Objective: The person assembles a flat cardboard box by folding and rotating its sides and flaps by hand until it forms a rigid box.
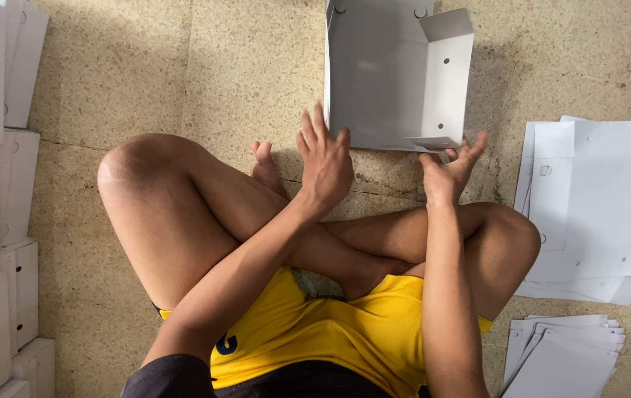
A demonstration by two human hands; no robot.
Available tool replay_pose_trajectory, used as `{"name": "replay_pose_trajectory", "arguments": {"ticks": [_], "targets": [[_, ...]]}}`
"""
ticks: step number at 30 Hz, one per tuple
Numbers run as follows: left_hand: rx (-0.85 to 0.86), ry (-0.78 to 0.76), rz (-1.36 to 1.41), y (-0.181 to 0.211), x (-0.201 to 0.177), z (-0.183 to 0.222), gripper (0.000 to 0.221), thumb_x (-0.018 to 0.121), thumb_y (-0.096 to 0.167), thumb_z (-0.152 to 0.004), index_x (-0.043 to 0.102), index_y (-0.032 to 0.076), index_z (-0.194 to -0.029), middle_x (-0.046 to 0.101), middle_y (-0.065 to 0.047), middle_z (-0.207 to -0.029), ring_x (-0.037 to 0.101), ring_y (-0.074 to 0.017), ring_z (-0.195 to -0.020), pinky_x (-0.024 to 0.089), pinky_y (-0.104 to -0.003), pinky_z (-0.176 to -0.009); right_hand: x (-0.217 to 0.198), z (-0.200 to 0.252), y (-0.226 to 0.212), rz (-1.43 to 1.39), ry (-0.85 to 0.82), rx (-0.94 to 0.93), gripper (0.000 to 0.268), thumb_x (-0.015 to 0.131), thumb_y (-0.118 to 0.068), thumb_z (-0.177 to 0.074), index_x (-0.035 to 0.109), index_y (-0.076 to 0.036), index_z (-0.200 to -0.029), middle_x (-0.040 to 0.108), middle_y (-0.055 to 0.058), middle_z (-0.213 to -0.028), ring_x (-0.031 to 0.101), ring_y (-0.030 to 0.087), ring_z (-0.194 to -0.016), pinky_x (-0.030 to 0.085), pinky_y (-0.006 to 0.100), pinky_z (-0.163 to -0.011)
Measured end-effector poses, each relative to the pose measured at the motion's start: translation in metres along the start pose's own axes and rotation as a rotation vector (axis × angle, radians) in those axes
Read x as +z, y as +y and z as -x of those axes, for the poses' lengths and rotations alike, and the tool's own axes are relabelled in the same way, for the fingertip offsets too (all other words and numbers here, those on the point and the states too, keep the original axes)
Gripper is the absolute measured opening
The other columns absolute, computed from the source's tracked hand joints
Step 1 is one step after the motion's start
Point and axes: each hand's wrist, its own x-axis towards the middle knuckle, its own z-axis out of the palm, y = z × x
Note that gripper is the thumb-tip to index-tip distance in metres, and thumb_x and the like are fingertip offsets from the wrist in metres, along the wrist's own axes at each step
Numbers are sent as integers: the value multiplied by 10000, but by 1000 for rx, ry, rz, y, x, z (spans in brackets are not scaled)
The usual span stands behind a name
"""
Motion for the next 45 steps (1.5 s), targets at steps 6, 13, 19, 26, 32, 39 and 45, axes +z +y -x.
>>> {"name": "replay_pose_trajectory", "arguments": {"ticks": [6,13,19,26,32,39,45], "targets": [[-79,44,766,-10,19,-14,775,436,-226,-822,146,-36,-1515,401,-425,-1379,584,-566,-1169,508,-609,-969,14,33,-75,145,-170,-156,867,811,58,-782,360,14,-1522,528,314,-1361,519,424,-1239,528,511,-1022],[-45,92,425,-35,46,-18,615,729,59,-877,440,-114,-1392,515,-269,-1161,636,-455,-1054,541,-508,-834,18,32,-71,307,-264,-132,693,864,-51,-680,638,-43,-1335,624,247,-1163,625,460,-1112,574,474,-907],[-101,-28,342,-28,15,-10,486,599,25,-962,456,-83,-1413,657,-348,-1057,703,-504,-941,606,-591,-714,17,44,-108,319,-325,-156,607,830,-93,-750,654,-145,-1328,665,171,-1285,596,400,-1196,538,479,-965],[-44,15,123,-35,47,-25,418,649,120,-943,593,-39,-1325,705,-277,-958,742,-400,-838,630,-499,-608,20,42,-101,401,-309,-214,520,835,-84,-804,690,-161,-1297,691,196,-1211,629,412,-1148,550,465,-917],[-26,24,398,-45,56,-23,465,665,15,-910,452,-146,-1289,530,-312,-1064,671,-531,-915,622,-576,-679,16,44,-90,416,-220,-187,646,889,-133,-689,666,4,-1279,672,271,-1105,651,452,-1075,576,484,-880],[-56,-72,305,-36,32,-13,458,542,-3,-961,372,-158,-1357,597,-359,-1089,679,-538,-956,639,-606,-712,14,48,-106,454,-199,-151,591,840,-61,-733,673,-84,-1300,735,224,-1000,730,338,-857,640,389,-705],[-36,12,90,-40,50,-22,332,655,72,-904,558,-10,-1211,706,-263,-890,735,-449,-823,628,-553,-634,11,42,-94,543,-212,-198,357,801,-106,-756,792,-221,-1093,739,132,-790,734,302,-758,593,398,-612]]}}
